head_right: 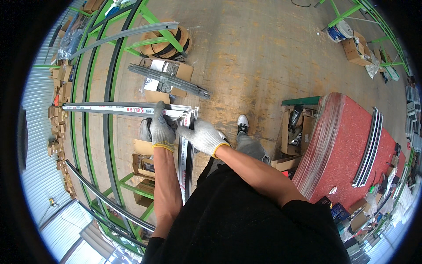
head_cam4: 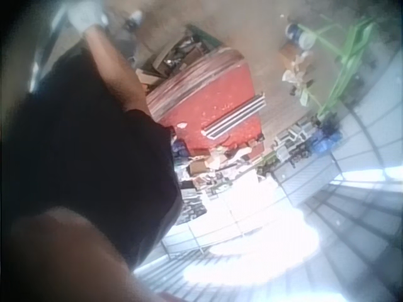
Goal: The person assembles a metal frame by aligning aluminum extrusions and fastening them with a cordless drill. They repeatedly position pieces, insert fasteners, and tighten joints, then place the assembled frame aside and continue with additional frame sections.
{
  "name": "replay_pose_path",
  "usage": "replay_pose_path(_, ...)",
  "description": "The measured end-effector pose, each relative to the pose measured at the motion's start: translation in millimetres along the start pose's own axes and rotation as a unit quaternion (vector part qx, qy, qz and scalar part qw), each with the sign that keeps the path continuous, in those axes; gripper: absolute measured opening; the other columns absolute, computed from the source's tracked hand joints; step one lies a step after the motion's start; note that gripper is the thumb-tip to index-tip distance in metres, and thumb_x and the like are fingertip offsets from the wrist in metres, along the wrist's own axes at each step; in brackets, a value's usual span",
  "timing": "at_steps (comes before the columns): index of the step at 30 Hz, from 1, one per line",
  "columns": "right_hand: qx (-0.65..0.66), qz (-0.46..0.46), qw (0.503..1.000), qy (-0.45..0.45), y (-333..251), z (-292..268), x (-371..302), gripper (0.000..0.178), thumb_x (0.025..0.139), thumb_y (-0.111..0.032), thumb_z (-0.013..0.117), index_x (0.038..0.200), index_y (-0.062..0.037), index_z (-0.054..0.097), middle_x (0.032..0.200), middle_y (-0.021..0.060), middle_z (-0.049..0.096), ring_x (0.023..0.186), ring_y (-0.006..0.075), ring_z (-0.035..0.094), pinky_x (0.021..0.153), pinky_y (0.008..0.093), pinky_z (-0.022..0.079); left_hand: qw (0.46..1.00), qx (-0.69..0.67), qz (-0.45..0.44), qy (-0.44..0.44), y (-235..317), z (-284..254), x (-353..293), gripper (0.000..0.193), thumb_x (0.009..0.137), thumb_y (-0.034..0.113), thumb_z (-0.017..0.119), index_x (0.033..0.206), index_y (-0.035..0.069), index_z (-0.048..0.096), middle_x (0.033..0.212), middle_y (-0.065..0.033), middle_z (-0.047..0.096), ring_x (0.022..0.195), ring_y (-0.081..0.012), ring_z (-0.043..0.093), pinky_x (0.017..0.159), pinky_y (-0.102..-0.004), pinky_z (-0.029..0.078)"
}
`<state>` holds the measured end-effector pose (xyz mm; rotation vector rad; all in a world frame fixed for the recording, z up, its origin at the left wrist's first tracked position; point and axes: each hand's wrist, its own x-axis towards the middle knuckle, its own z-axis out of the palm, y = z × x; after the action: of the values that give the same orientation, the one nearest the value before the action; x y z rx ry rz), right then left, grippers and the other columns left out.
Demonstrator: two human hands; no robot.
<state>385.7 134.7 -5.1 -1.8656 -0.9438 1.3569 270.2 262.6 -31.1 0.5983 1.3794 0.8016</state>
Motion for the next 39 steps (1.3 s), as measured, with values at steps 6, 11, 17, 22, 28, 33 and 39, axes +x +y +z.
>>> replay_pose_path(6, -0.015, 0.007, 0.999, -0.034, 3.7, 2.1, 4.9, 0.059, 0.097, -0.058, 0.063, 0.106, -0.0007, 0.075, 0.096, 0.0286, 0.073, 0.092, 0.0450, 0.071, 0.082, 0.0478, 0.053, 1.000, -0.008, -0.010, -0.012, 0.4, -1.3, 2.7, 0.034, 0.089, 0.045, 0.083, 0.092, 0.015, 0.068, 0.067, 0.0034, 0.052, 0.051, -0.0111, 0.046, 0.046, -0.0285, 0.033)
replay_pose_path(11, 0.012, -0.036, 0.999, 0.027, 5.0, 12.3, 10.8, 0.073, 0.094, -0.063, 0.064, 0.088, 0.0089, 0.074, 0.087, 0.0339, 0.070, 0.088, 0.0495, 0.070, 0.079, 0.0526, 0.054, 0.999, -0.048, 0.000, 0.009, 4.0, 10.0, -7.2, 0.031, 0.092, 0.039, 0.083, 0.096, 0.011, 0.070, 0.069, 0.0027, 0.055, 0.055, -0.0111, 0.050, 0.050, -0.0286, 0.037)
replay_pose_path(17, 0.018, 0.023, 0.994, 0.101, -11.9, 8.0, -2.0, 0.082, 0.087, -0.055, 0.078, 0.134, 0.0090, 0.059, 0.095, 0.0296, 0.075, 0.092, 0.0461, 0.075, 0.080, 0.0492, 0.058, 0.998, -0.058, 0.018, 0.002, 6.8, 13.0, -10.3, 0.028, 0.093, 0.036, 0.082, 0.095, 0.010, 0.071, 0.070, 0.0019, 0.057, 0.056, -0.0120, 0.051, 0.051, -0.0286, 0.039)
replay_pose_path(22, 0.005, 0.008, 0.992, 0.123, -25.1, -8.2, -2.4, 0.108, 0.084, -0.050, 0.082, 0.156, 0.0116, 0.032, 0.095, 0.0339, 0.073, 0.090, 0.0481, 0.075, 0.078, 0.0508, 0.060, 1.000, -0.025, 0.011, 0.007, 8.6, 8.8, -7.7, 0.033, 0.092, 0.043, 0.082, 0.086, 0.015, 0.066, 0.064, 0.0029, 0.053, 0.051, -0.0105, 0.047, 0.048, -0.0276, 0.034)
replay_pose_path(28, 0.033, 0.011, 0.993, 0.115, -20.8, 5.7, 2.9, 0.102, 0.088, -0.040, 0.078, 0.155, 0.0136, 0.023, 0.096, 0.0369, 0.072, 0.094, 0.0519, 0.074, 0.080, 0.0515, 0.060, 0.998, -0.058, 0.037, -0.006, 5.3, 14.5, -8.8, 0.042, 0.094, 0.039, 0.080, 0.109, 0.002, 0.070, 0.090, -0.0076, 0.069, 0.076, -0.0205, 0.066, 0.068, -0.0352, 0.054)
replay_pose_path(33, 0.059, 0.004, 0.990, 0.125, -17.2, 9.4, 11.3, 0.100, 0.087, -0.039, 0.080, 0.156, 0.0058, 0.022, 0.102, 0.0349, 0.073, 0.098, 0.0517, 0.073, 0.083, 0.0513, 0.059, 0.993, -0.095, 0.002, -0.065, 1.9, 6.9, -3.5, 0.045, 0.095, 0.039, 0.081, 0.117, 0.002, 0.069, 0.102, -0.0067, 0.070, 0.090, -0.0219, 0.068, 0.083, -0.0348, 0.056)
replay_pose_path(39, 0.043, -0.004, 0.994, 0.100, -22.0, 2.7, 14.3, 0.107, 0.089, -0.041, 0.079, 0.161, 0.0063, 0.016, 0.110, 0.0350, 0.072, 0.103, 0.0494, 0.073, 0.087, 0.0499, 0.060, 0.950, -0.282, -0.021, -0.130, 38.2, -15.9, 37.6, 0.034, 0.098, 0.036, 0.076, 0.120, 0.011, 0.068, 0.098, -0.0008, 0.064, 0.099, -0.0202, 0.065, 0.094, -0.0449, 0.058)
